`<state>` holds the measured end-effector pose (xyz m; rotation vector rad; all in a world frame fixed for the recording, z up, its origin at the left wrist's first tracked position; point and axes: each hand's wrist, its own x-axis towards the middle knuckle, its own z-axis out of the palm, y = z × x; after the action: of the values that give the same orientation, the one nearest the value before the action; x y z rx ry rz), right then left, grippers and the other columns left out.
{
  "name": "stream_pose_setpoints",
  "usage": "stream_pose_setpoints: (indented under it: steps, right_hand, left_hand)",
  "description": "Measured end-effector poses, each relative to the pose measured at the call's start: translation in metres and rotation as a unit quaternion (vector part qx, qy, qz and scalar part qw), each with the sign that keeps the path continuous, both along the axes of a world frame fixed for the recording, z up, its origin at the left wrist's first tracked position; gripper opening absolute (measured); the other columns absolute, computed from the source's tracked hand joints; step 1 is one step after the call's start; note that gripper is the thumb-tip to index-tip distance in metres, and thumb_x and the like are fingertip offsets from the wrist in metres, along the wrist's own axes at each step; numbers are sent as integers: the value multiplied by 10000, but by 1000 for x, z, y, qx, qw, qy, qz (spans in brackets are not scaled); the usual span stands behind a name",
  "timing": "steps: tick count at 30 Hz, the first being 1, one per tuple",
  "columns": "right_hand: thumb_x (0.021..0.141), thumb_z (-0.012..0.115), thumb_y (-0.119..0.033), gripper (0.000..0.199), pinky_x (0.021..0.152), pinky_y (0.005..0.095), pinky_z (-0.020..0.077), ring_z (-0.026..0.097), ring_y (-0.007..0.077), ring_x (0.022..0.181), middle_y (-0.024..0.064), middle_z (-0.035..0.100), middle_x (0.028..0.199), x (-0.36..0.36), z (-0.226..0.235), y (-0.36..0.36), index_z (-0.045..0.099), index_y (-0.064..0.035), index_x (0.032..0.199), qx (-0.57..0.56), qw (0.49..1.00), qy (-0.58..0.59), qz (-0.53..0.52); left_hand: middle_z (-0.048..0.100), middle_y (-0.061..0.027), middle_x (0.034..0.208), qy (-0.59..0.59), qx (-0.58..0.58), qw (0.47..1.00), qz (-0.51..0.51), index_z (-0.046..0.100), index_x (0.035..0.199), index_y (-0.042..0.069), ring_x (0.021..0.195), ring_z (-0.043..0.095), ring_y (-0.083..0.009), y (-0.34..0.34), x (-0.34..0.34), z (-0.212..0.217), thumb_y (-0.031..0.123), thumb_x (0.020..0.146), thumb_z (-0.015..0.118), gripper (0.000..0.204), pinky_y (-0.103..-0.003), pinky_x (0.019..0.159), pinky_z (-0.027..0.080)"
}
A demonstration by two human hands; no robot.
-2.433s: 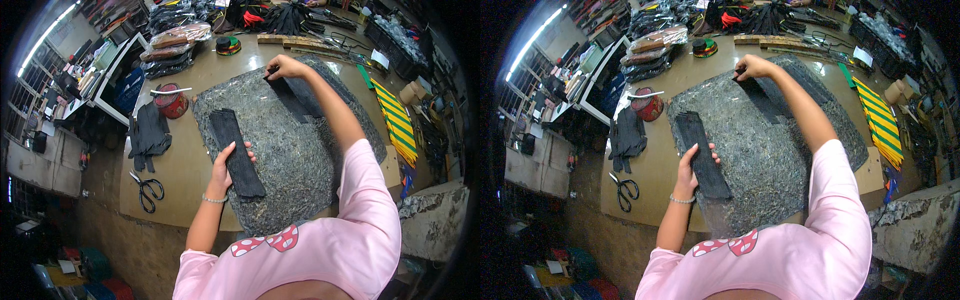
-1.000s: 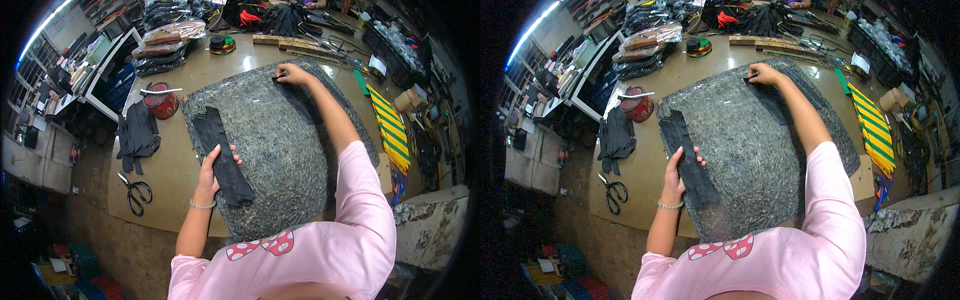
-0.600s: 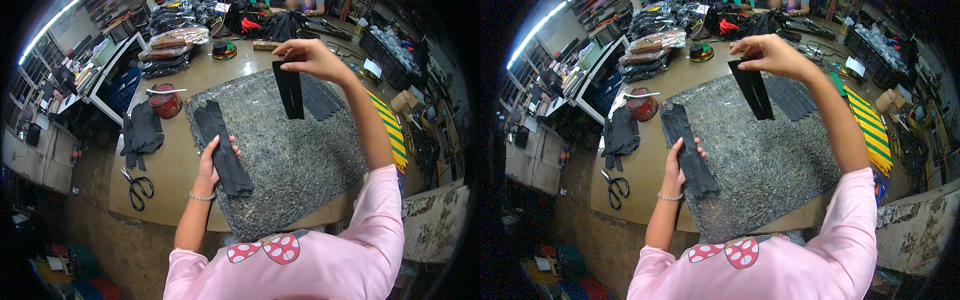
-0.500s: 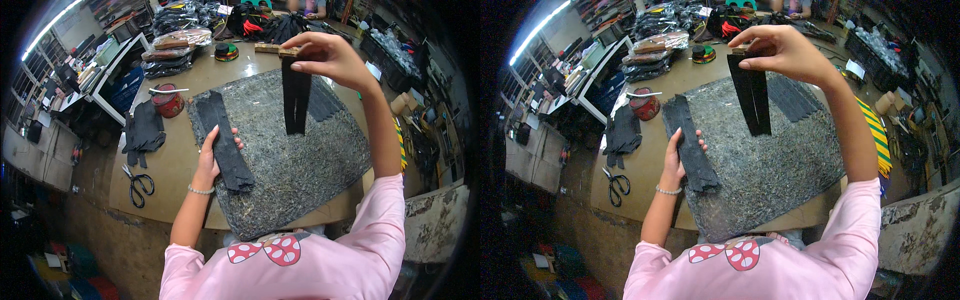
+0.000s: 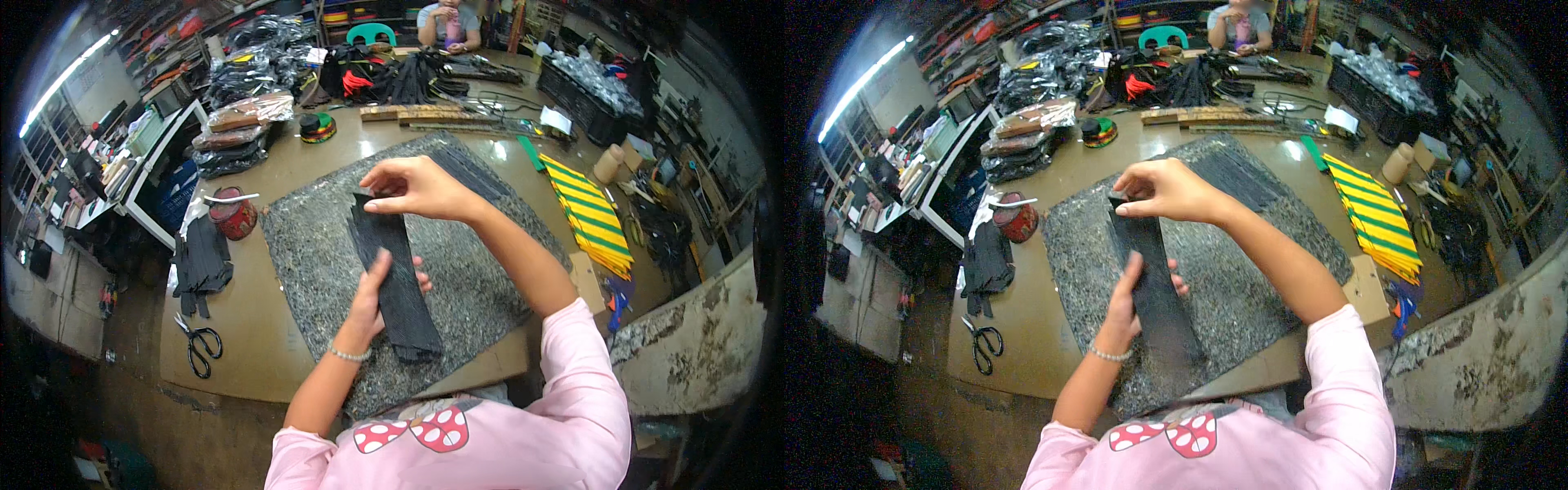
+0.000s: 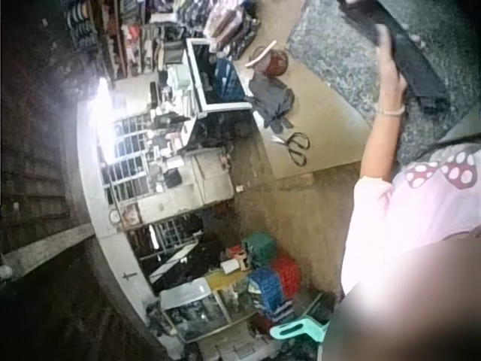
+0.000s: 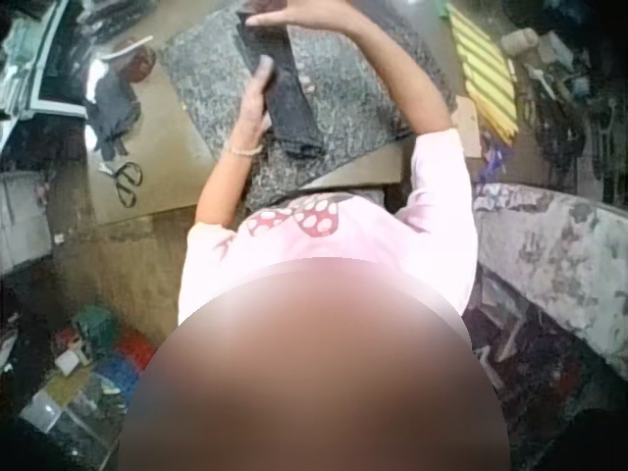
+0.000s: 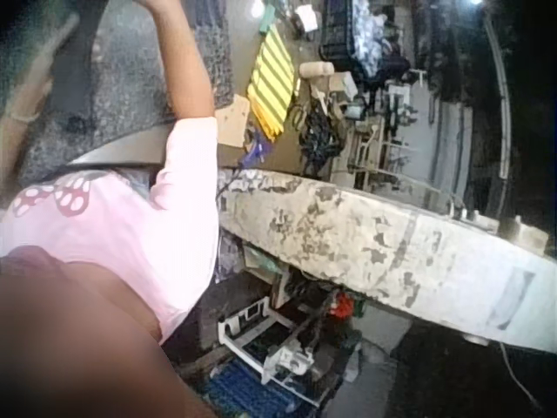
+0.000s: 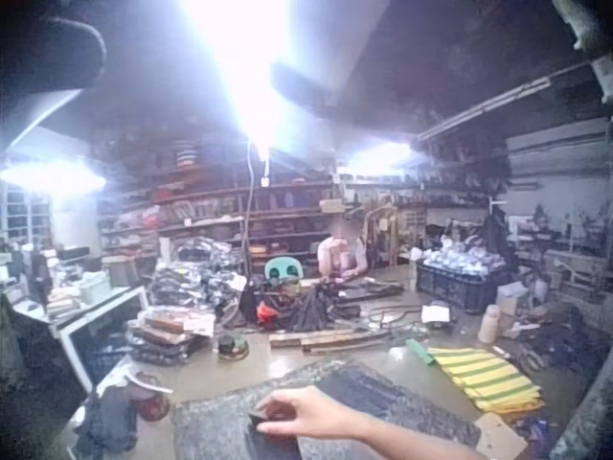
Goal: The person arranges black fabric strips on a textured mat, applies adhesive with a brush, and stacks the pieces. They handle the strips one at a time, aligning them in rows and occasionally adjusting their positions.
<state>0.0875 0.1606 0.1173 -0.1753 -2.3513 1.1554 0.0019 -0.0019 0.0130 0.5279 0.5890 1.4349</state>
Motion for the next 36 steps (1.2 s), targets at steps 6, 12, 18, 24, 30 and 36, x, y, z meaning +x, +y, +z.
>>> stream_pose_setpoints:
  steps: [6, 12, 18, 24, 30, 36]
  right_hand:
    - [855, 631, -201, 273, 803, 304, 506, 640, 173, 876, 94, 682, 955, -16, -67, 156, 645, -29, 1066, 20, 979, 52, -198]
    - [833, 620, -258, 373, 957, 415, 430, 557, 331, 1084, 175, 606, 1136, -31, -165, 240, 626, -61, 1149, 235, 927, -216, -195]
    - [712, 759, -241, 231, 890, 437, 446, 554, 327, 1041, 145, 632, 952, -45, -157, 250, 685, -67, 845, 194, 922, -287, -171]
    - [658, 808, -200, 332, 823, 377, 488, 616, 241, 940, 108, 667, 898, -45, -148, 256, 657, -49, 913, 78, 934, -320, -140]
    - [675, 799, -188, 333, 773, 358, 500, 634, 242, 897, 100, 672, 918, -49, -153, 265, 648, -36, 931, 56, 923, -351, -148]
    - [686, 786, -142, 335, 773, 357, 497, 632, 238, 882, 95, 667, 921, -43, -138, 252, 637, -44, 968, 85, 935, -310, -152]
  left_hand:
    - [658, -141, 856, -21, -54, 995, 78, 601, 1043, -10, 811, 649, -274, -1, -19, -24, 249, 948, 519, 288, -387, 766, 541]
    - [638, -135, 939, -76, -88, 974, 195, 569, 1047, -30, 839, 632, -242, -3, -42, -45, 180, 931, 559, 240, -421, 788, 555]
    - [639, -114, 941, -94, -100, 977, 161, 569, 1087, 4, 845, 629, -250, -9, -48, -42, 333, 923, 553, 368, -422, 819, 523]
    - [633, -107, 973, -142, -136, 971, 133, 573, 1085, 15, 845, 621, -247, -7, -41, -35, 333, 915, 553, 361, -440, 833, 508]
    - [629, -117, 992, -132, -132, 977, 104, 552, 1111, 0, 861, 628, -264, -8, -39, -36, 335, 929, 523, 382, -438, 838, 511]
    - [653, -162, 914, -42, -113, 982, 142, 558, 1091, -44, 868, 654, -267, -5, -32, -37, 364, 931, 508, 441, -402, 834, 522]
